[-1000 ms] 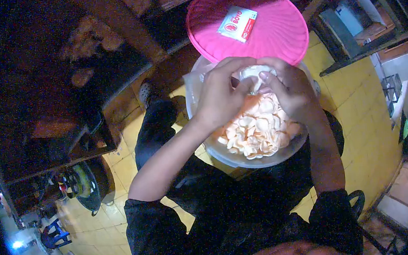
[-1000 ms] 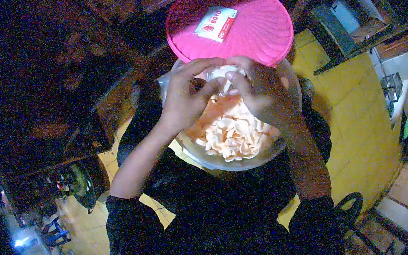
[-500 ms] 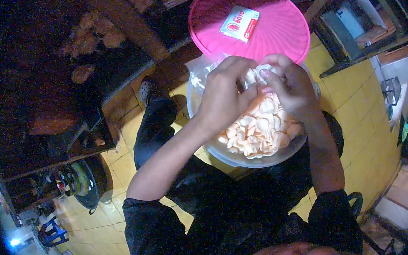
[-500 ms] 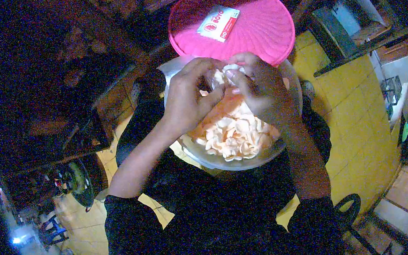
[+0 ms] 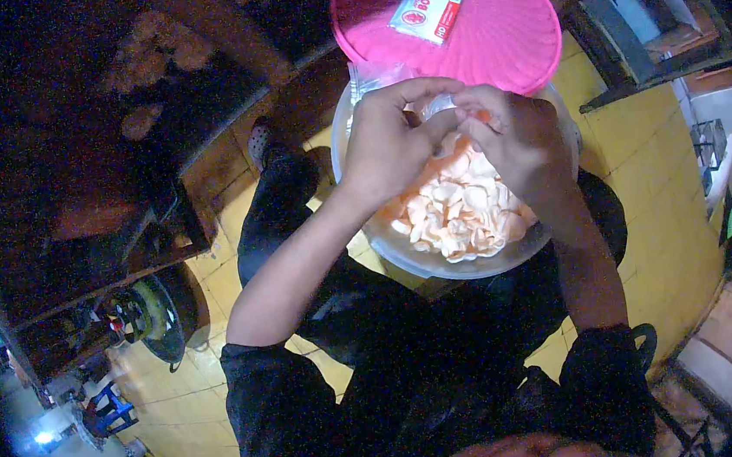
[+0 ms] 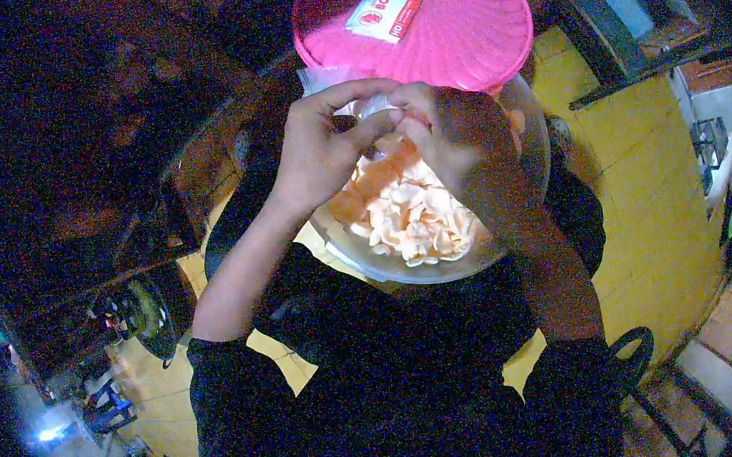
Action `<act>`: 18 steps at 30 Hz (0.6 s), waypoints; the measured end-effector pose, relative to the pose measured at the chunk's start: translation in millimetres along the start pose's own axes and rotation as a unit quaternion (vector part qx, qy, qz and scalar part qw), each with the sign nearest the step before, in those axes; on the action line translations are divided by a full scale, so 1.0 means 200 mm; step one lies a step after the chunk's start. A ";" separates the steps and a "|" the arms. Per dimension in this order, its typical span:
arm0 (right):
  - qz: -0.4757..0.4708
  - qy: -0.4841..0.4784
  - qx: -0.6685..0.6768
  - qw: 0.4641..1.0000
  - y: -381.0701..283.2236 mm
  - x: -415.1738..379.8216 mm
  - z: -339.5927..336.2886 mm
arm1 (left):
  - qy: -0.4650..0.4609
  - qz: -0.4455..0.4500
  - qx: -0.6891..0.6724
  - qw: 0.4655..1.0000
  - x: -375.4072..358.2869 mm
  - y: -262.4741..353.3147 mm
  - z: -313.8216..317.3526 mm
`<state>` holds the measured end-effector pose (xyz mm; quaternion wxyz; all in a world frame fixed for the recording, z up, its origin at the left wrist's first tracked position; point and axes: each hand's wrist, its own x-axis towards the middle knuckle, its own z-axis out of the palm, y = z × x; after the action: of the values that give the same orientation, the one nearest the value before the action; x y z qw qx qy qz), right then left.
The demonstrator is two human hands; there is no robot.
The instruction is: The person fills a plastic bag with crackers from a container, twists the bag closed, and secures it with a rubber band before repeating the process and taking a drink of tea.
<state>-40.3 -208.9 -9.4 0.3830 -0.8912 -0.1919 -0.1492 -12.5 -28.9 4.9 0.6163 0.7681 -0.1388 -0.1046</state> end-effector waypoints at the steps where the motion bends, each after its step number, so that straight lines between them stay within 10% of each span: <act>1: 0.020 -0.005 0.002 1.000 -0.04 0.02 -0.02 | -0.001 -0.001 -0.001 1.000 0.00 0.00 0.00; 9: 0.144 -0.022 0.201 0.969 -0.05 0.05 -0.03 | -0.031 0.015 -0.099 0.995 0.00 0.04 -0.07; 14: 0.172 -0.143 0.048 0.973 -0.01 0.04 -0.03 | 0.056 0.198 0.230 0.951 0.01 0.01 -0.20; 18: 0.045 -0.345 -0.145 0.926 0.03 -0.10 -0.03 | 0.074 0.084 0.175 0.978 0.00 0.06 -0.29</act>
<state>-55.9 -222.2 -17.1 0.1655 -0.9411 -0.2481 0.1591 5.9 21.0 28.9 0.4877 0.8551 -0.1734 0.0309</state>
